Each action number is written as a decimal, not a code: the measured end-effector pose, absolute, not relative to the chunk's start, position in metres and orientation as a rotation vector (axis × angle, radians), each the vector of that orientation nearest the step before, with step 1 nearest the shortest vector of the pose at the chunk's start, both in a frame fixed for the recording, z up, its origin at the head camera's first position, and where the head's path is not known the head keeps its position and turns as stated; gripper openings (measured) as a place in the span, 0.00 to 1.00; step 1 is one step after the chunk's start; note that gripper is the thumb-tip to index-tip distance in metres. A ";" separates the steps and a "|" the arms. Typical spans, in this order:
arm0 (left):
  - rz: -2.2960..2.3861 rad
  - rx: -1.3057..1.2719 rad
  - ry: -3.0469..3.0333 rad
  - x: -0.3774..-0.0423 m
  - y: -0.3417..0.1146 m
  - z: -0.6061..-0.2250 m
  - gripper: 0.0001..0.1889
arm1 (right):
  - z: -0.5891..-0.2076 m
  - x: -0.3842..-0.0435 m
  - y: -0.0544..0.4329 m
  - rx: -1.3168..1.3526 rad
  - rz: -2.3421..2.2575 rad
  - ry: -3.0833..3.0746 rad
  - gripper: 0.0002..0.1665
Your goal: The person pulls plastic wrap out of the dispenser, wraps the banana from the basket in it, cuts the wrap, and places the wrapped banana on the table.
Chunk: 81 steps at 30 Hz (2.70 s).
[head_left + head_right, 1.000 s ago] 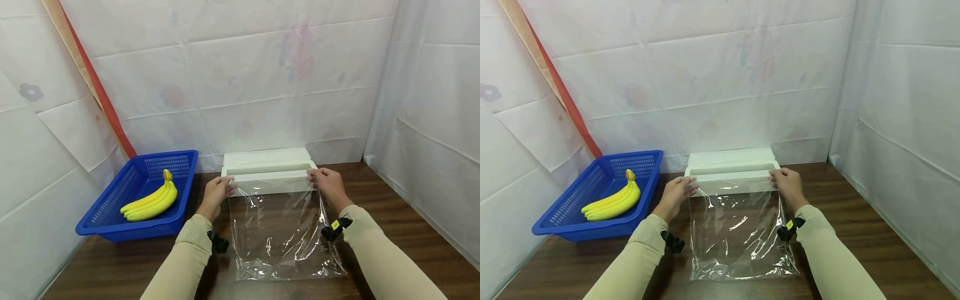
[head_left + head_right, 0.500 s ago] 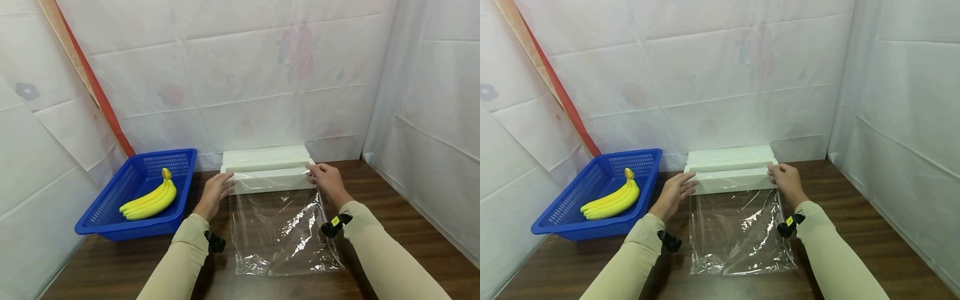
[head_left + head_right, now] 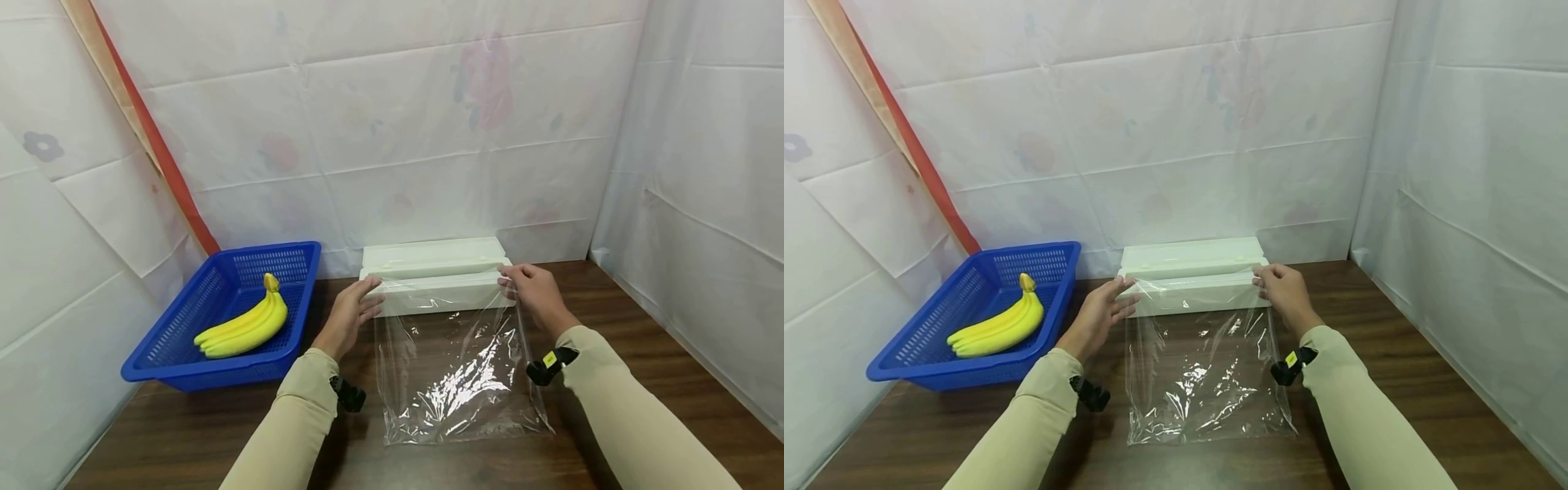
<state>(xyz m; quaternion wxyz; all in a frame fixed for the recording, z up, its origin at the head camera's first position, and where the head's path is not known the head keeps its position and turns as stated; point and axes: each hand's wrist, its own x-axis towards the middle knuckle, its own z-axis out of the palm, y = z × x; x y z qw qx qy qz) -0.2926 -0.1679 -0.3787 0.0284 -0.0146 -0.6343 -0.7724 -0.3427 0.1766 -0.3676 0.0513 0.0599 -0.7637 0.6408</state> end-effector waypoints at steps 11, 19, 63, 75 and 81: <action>-2.398 -0.112 -1.979 -0.289 -0.172 -0.378 0.29 | -0.368 -0.345 0.172 0.199 2.041 -2.267 0.27; -2.449 -0.239 -1.990 -0.284 -0.176 -0.375 0.36 | -0.368 -0.347 0.174 0.251 2.065 -2.231 0.27; -2.568 -0.520 -1.781 -0.282 -0.184 -0.375 0.39 | -0.367 -0.344 0.187 0.463 2.379 -2.041 0.12; -2.554 -0.520 -1.782 -0.282 -0.185 -0.377 0.38 | -0.368 -0.342 0.195 0.512 2.564 -1.939 0.10; -2.517 -0.524 -1.779 -0.283 -0.185 -0.375 0.36 | -0.365 -0.339 0.197 0.507 2.610 -1.886 0.10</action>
